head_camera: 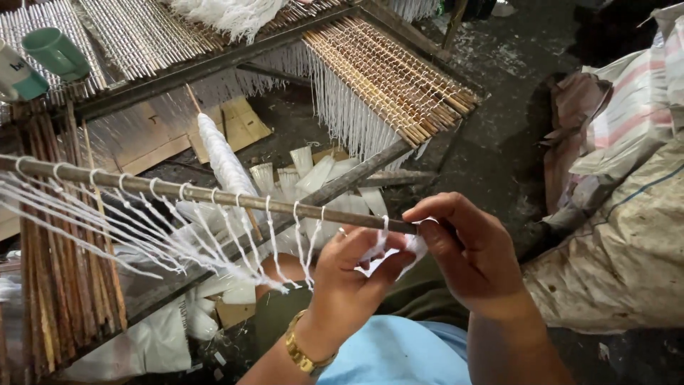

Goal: The person ties white fiber bundles onto wooden sticks using a thin white string. They wrap the string around the base of the fibers and the stick, then secure it with knots. The finished bundles are placed on a nearby rack.

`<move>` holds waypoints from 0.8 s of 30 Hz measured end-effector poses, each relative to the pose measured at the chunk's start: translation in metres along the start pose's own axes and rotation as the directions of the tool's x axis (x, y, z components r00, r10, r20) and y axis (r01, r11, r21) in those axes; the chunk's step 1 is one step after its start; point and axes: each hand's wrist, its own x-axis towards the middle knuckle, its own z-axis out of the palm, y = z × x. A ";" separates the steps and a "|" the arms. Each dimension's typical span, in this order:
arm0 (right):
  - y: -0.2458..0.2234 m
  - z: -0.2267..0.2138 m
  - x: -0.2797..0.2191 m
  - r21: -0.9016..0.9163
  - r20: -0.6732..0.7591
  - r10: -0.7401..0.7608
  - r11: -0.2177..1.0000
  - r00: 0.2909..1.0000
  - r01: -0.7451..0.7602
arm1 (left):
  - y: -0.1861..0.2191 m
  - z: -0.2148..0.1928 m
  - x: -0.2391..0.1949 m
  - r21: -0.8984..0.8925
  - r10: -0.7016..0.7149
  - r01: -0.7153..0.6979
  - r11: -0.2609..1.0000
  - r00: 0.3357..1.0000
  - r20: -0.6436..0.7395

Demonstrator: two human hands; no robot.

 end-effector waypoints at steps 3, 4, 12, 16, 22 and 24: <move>0.002 0.000 0.000 -0.007 0.004 -0.045 0.999 0.999 0.045 | -0.003 -0.007 0.000 -0.077 -0.093 0.092 0.993 0.996 -0.009; 0.002 -0.001 0.000 -0.008 0.011 -0.033 0.999 0.999 0.033 | -0.004 -0.009 -0.001 -0.230 -0.169 0.173 0.958 0.985 0.038; -0.001 0.001 0.001 0.038 0.048 -0.068 0.997 0.997 0.066 | -0.009 -0.016 -0.004 -0.456 -0.308 0.380 0.805 0.924 0.228; 0.005 0.000 0.000 0.004 0.056 -0.044 0.999 0.997 0.044 | -0.006 -0.020 -0.003 -0.142 -0.085 0.103 0.985 0.988 0.125; 0.001 0.002 0.003 0.009 0.066 -0.074 0.997 0.995 0.073 | -0.020 -0.019 -0.007 -0.485 -0.088 0.078 0.871 0.996 0.003; 0.000 0.003 0.004 -0.002 0.068 -0.085 0.996 0.994 0.085 | -0.018 -0.019 -0.007 -0.409 -0.138 0.129 0.903 0.990 0.007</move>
